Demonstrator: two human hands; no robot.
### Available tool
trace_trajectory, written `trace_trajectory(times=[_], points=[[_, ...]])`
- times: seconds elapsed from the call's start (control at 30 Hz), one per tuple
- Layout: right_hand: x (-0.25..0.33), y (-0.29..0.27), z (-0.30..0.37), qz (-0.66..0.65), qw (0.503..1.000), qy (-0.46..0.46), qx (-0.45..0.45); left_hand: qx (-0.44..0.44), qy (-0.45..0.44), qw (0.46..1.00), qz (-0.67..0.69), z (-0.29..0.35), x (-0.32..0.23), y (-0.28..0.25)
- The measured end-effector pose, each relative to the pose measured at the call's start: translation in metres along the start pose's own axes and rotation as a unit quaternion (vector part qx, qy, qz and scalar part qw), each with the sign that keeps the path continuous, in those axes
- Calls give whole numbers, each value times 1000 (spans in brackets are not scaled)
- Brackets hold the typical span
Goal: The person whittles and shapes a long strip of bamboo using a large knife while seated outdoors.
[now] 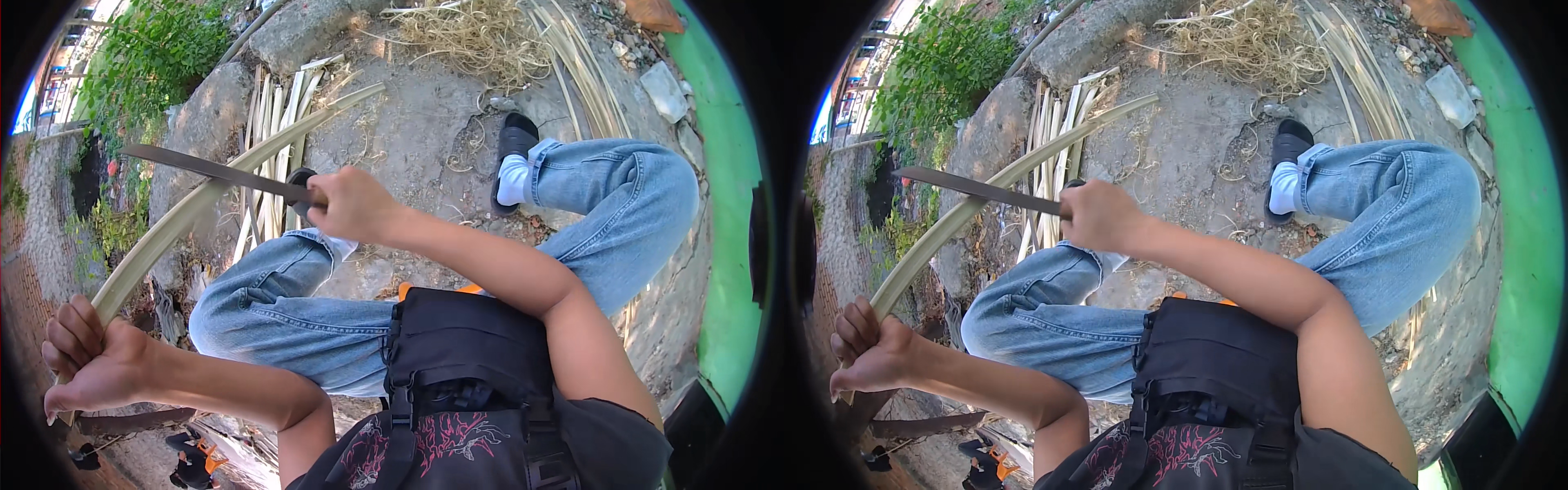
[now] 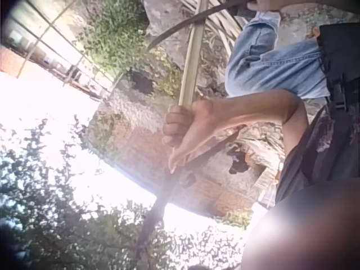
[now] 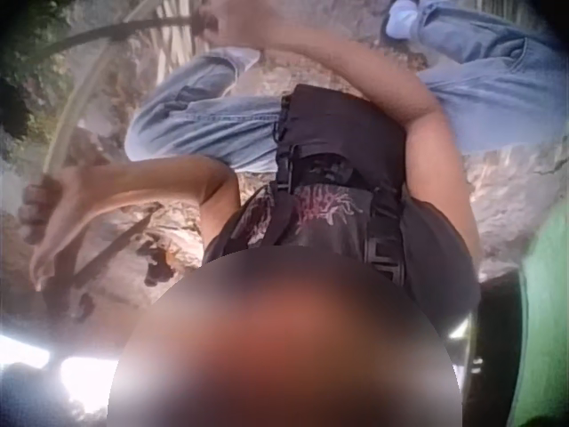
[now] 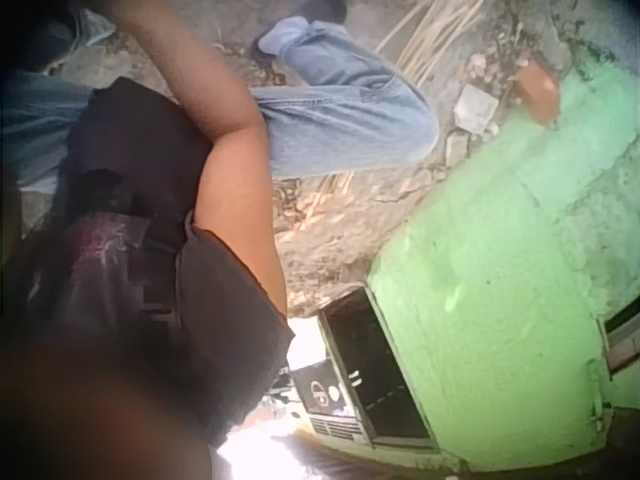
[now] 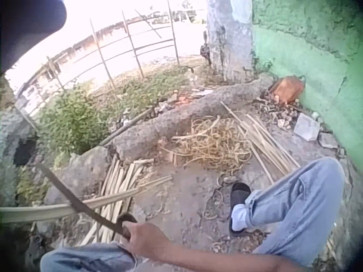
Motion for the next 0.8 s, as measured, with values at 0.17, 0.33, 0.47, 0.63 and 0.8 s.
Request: trace_trajectory(times=[0.17,0.33,0.47,0.63,0.8], points=[[-114,-27,-21,86,970,226,-33,-23,0,999,-26,5,10,6],[-3,3,-4,0,998,56,-9,-11,-5,1000,18,-2,10,0],[-73,-2,1,33,993,97,-59,-12,-6,1000,2,-2,4,-2],[-73,-10,-6,86,968,236,-8,-22,-26,999,-19,5,5,-8],[-13,8,1,10,999,25,-36,-25,6,999,-19,1,2,4]])
Point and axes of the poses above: each hand's wrist, its own z-axis away from the middle knuckle, its own y-axis out of the palm, x = y × z, the point moved 2 cm from there along -z, towards the middle knuckle, and after that the axes turned 7 degrees about -z, right-handed, at the moved point
